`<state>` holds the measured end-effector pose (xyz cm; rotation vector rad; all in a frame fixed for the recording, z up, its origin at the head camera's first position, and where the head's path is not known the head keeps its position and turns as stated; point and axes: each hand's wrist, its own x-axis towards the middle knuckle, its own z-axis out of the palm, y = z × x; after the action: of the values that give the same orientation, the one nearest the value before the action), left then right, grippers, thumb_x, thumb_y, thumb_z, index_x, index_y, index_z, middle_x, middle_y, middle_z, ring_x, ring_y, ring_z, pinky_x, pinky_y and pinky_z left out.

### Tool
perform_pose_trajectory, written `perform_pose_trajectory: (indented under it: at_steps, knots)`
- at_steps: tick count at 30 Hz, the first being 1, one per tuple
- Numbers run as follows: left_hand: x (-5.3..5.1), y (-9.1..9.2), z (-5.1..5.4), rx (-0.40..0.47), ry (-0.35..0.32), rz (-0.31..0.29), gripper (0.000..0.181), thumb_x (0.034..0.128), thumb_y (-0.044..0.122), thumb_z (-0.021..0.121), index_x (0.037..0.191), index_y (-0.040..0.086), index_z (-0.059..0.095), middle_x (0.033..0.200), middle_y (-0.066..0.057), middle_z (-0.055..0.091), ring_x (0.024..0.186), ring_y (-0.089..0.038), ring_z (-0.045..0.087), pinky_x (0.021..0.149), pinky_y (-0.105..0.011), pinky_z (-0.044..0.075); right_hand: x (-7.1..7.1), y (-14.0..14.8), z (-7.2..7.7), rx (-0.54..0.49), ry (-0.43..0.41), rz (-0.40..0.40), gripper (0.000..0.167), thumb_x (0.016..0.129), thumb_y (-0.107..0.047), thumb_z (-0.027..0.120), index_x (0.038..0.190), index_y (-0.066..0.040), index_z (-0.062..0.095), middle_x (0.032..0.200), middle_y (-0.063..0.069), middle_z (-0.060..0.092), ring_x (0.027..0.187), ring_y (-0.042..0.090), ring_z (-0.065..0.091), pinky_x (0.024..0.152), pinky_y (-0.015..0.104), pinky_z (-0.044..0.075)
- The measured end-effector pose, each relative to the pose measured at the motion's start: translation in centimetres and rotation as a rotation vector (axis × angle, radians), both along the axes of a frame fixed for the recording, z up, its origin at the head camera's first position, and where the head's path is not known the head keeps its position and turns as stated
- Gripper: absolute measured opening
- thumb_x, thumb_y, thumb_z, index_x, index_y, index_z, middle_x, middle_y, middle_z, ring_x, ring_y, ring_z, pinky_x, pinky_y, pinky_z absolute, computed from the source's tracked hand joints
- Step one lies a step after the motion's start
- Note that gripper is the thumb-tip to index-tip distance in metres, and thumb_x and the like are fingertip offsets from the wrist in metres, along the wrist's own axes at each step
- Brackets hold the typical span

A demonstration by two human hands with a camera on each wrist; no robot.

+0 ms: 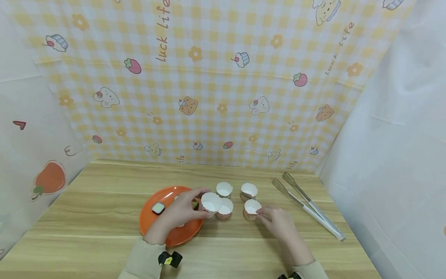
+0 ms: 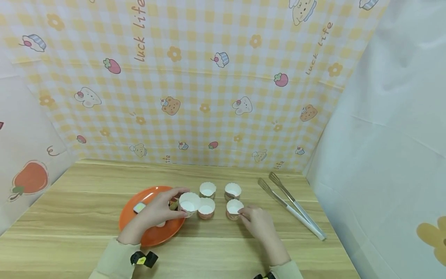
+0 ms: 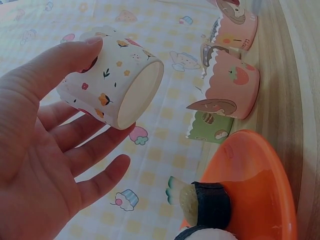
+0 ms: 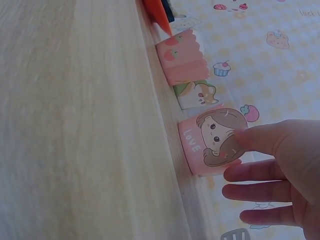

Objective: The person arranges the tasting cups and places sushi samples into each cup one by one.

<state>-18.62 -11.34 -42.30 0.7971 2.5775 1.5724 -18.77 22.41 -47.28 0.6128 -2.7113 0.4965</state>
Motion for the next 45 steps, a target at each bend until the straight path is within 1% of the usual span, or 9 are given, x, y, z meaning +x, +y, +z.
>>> perform_pose_trajectory:
  at_steps: [5,14,21,28,35,37,40,43,45]
  knots:
    - [0.0,0.0,0.1,-0.003,-0.003,0.001,0.063,0.0766,0.031,0.082,0.131,0.015,0.055,0.106,0.007,0.062,0.099,-0.022,0.056,0.084,-0.048,0.049,0.1,0.0,0.2,-0.008,-0.002,-0.005,0.012,0.08,-0.019,0.079,0.091,-0.018,0.075,0.096,0.0,0.071,0.085,0.019,0.068,0.068,0.036,0.056]
    - [0.1,0.0,0.3,-0.013,0.003,0.011,0.063,0.0765,0.03,0.082,0.131,0.016,0.055,0.105,0.007,0.062,0.098,-0.018,0.055,0.085,-0.049,0.048,0.3,-0.1,1.0,-0.005,-0.014,-0.029,0.013,0.082,-0.024,0.077,0.094,-0.018,0.076,0.098,0.002,0.071,0.087,0.021,0.068,0.07,0.04,0.055]
    - [0.1,0.0,0.2,-0.009,0.001,0.007,0.064,0.0768,0.031,0.082,0.132,0.014,0.055,0.104,0.006,0.061,0.097,-0.021,0.055,0.083,-0.049,0.049,0.4,-0.1,1.6,-0.012,0.004,-0.03,0.015,0.081,-0.023,0.078,0.094,-0.017,0.075,0.098,0.001,0.071,0.086,0.021,0.068,0.07,0.04,0.055]
    - [0.1,0.1,0.3,-0.006,-0.002,0.004,0.063,0.077,0.03,0.082,0.131,0.013,0.055,0.106,0.005,0.062,0.098,-0.022,0.055,0.084,-0.049,0.049,0.7,-0.2,2.2,0.006,0.007,-0.031,0.015,0.081,-0.021,0.078,0.095,-0.016,0.075,0.098,0.001,0.07,0.079,0.019,0.068,0.062,0.034,0.054]
    - [0.2,0.2,0.4,-0.015,-0.012,0.01,0.065,0.0771,0.03,0.082,0.133,0.011,0.054,0.106,0.005,0.062,0.097,-0.021,0.055,0.082,-0.047,0.05,0.9,-0.3,2.5,-0.006,0.04,-0.023,0.018,0.08,-0.019,0.079,0.097,-0.016,0.075,0.097,0.0,0.07,0.075,0.015,0.066,0.058,0.027,0.051]
    - [0.2,0.2,0.4,-0.012,-0.015,0.009,0.066,0.0772,0.029,0.082,0.133,0.01,0.054,0.106,0.004,0.062,0.097,-0.02,0.055,0.082,-0.046,0.05,0.9,-0.4,2.6,-0.011,0.041,-0.018,0.019,0.08,-0.019,0.079,0.097,-0.015,0.074,0.097,0.0,0.07,0.069,0.013,0.064,0.055,0.025,0.049]
    - [0.2,0.2,0.4,-0.014,-0.011,0.006,0.067,0.0774,0.029,0.081,0.134,0.007,0.053,0.106,0.004,0.062,0.097,-0.02,0.055,0.081,-0.046,0.05,1.0,-0.4,2.7,-0.007,0.042,-0.019,0.019,0.08,-0.02,0.078,0.098,-0.015,0.074,0.097,0.0,0.07,0.068,0.011,0.063,0.056,0.024,0.048]
    - [0.2,0.2,0.4,-0.014,-0.008,0.002,0.066,0.0777,0.03,0.081,0.134,0.009,0.053,0.107,0.005,0.062,0.097,-0.021,0.055,0.08,-0.046,0.051,1.1,-0.6,3.0,-0.015,0.057,-0.013,0.02,0.08,-0.021,0.078,0.099,-0.015,0.074,0.096,0.0,0.07,0.066,0.01,0.061,0.055,0.023,0.048]
    - [0.2,0.2,0.3,-0.014,-0.007,0.001,0.065,0.0778,0.03,0.081,0.134,0.01,0.053,0.109,0.006,0.061,0.097,-0.02,0.055,0.079,-0.046,0.051,1.2,-0.7,3.2,-0.021,0.069,-0.006,0.021,0.081,-0.021,0.078,0.1,-0.015,0.074,0.095,0.0,0.07,0.059,0.006,0.057,0.051,0.023,0.046]
